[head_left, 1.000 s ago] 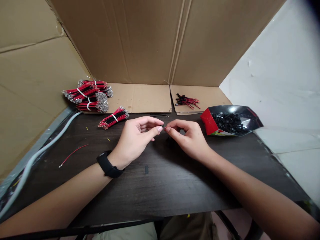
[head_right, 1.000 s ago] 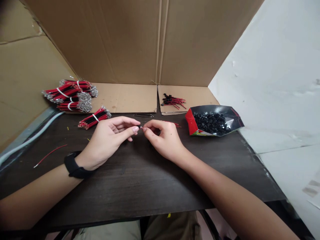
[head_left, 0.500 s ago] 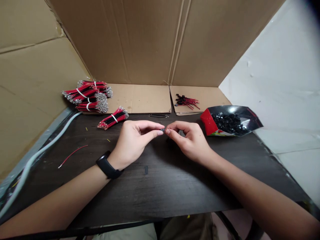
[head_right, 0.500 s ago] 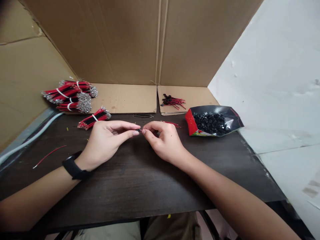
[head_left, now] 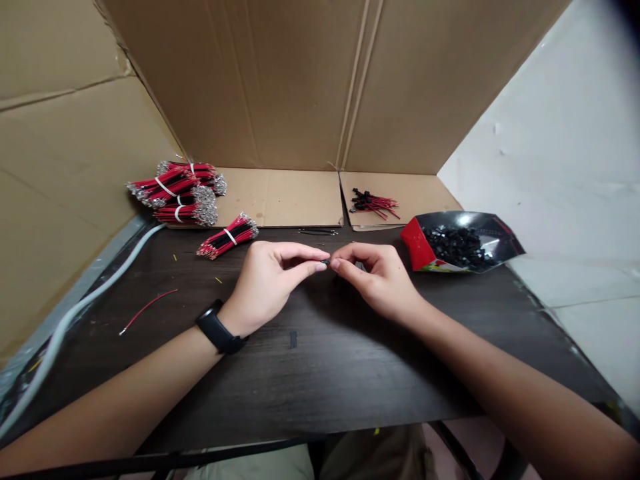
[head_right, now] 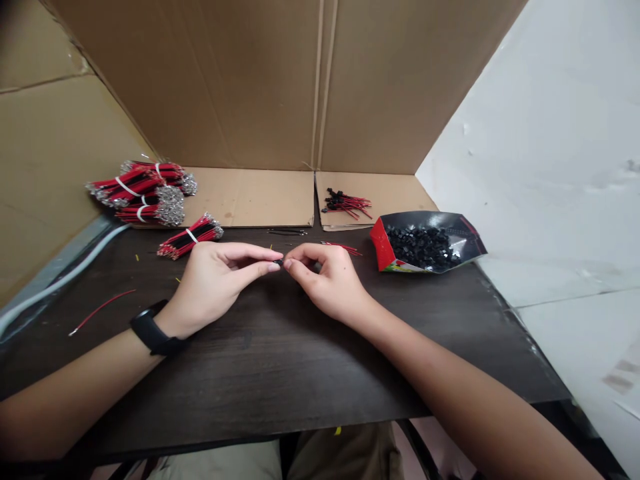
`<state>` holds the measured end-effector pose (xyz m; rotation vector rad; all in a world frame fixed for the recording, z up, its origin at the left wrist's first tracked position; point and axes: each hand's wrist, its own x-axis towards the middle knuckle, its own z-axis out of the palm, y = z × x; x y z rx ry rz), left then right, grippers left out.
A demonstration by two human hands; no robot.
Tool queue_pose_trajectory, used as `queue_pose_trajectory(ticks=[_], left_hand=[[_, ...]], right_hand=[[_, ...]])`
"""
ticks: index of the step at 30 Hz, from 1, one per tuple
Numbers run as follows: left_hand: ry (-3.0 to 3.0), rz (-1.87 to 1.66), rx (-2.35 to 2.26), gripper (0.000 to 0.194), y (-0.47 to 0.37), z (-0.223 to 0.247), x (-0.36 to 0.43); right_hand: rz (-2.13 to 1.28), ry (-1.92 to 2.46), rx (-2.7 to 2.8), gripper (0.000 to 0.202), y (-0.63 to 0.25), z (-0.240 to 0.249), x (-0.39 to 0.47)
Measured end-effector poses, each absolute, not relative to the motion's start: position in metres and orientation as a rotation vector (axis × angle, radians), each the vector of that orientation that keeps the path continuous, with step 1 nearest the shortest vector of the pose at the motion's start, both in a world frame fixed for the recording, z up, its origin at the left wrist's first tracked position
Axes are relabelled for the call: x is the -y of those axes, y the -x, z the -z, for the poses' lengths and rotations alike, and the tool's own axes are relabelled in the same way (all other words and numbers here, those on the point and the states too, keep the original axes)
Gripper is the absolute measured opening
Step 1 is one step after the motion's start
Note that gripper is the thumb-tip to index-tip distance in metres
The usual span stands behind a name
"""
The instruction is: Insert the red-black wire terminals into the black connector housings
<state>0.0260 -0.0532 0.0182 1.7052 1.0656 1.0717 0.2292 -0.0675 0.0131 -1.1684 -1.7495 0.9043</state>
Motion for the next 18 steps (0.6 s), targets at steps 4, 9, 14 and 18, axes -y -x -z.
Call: queue_pose_trajectory(ticks=[4,9,14,18], left_hand=[[-1.661,-1.117,-1.069,0.014,-0.0275,-0.0217,0.0528],[-1.655,-1.169,-1.145,0.016,-0.0266,-0.0245,0.0512],[-1.687,-1.179,-1.163,0.014,-0.0251,-0.0230,0.0496],[-1.704,-1.180,-1.167,0.014,-0.0243,-0.0214,0.0495]], right_hand=[[-0.990,1.155,1.695,0.022,-0.2307,-0.0139,0.0637],[-1.021,1.167,1.618,0.023,-0.2336,-0.0111,0.0598],[-1.028,1.187,1.608,0.022,-0.2350,-0.0086,0.0585],[-1.029,1.168,1.657,0.024,-0.2358,-0.0101,0.0586]])
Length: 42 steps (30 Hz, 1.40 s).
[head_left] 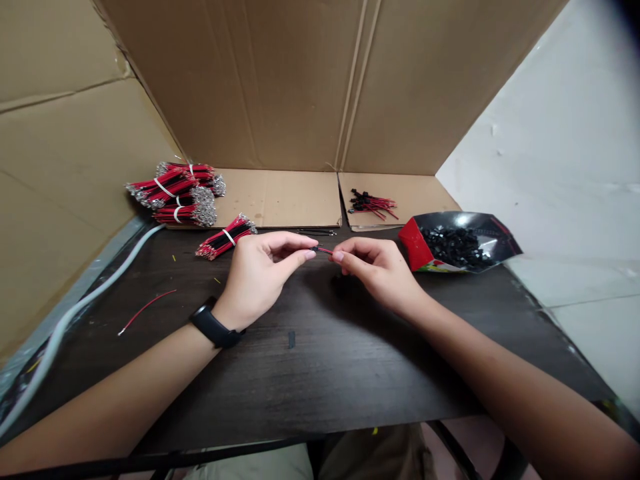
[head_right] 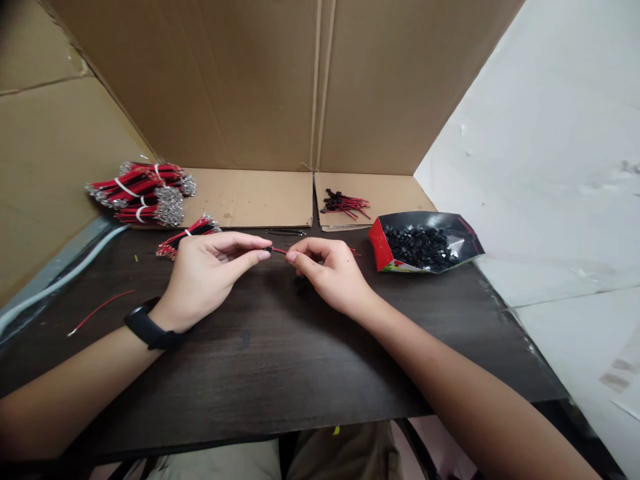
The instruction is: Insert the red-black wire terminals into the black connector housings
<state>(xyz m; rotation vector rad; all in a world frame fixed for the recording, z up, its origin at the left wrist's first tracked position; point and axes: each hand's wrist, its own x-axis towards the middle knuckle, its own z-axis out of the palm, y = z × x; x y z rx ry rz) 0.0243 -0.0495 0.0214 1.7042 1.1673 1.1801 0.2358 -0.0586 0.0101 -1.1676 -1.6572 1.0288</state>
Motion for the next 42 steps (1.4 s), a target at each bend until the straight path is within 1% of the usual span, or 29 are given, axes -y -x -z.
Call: queue_pose_trajectory(ticks=[9,12,17,24,28,33,36,38,42], left_hand=[[-1.711,-1.168,-1.156,0.016,-0.025,-0.022,0.050],[-1.694,-1.151,-1.114,0.016,-0.025,-0.020,0.050],[-1.661,-1.158,-1.071,0.026,-0.026,-0.018,0.049],[-1.715,-1.146,-1.064,0.013,-0.025,-0.018,0.048],[-1.697,-1.156,-1.094,0.014,-0.024,-0.019,0.047],[-1.672,-1.146,-1.103,0.015,-0.025,-0.016,0.047],[-1.657,-1.144,-1.068,0.023,-0.024,-0.016,0.045],[-1.674,-1.188,-1.083,0.026,-0.018,-0.021,0.041],[-1.916,-1.407,-1.383,0.016,0.013,-0.043,0.024]], right_hand=[[-0.922,1.235,1.727,0.021,-0.236,-0.014,0.059],[-0.932,1.217,1.731,0.021,-0.236,-0.014,0.059],[-0.970,1.205,1.710,0.018,-0.236,-0.014,0.058],[-1.059,1.197,1.685,0.016,-0.236,-0.013,0.057],[-1.059,1.187,1.644,0.012,-0.239,-0.011,0.055],[-0.900,1.250,1.772,0.011,-0.239,-0.010,0.055],[-0.794,1.274,1.827,0.014,-0.246,-0.017,0.050],[-0.657,1.319,1.803,0.015,-0.259,-0.028,0.039],[-0.323,1.633,1.814,0.013,-0.299,-0.053,0.000]])
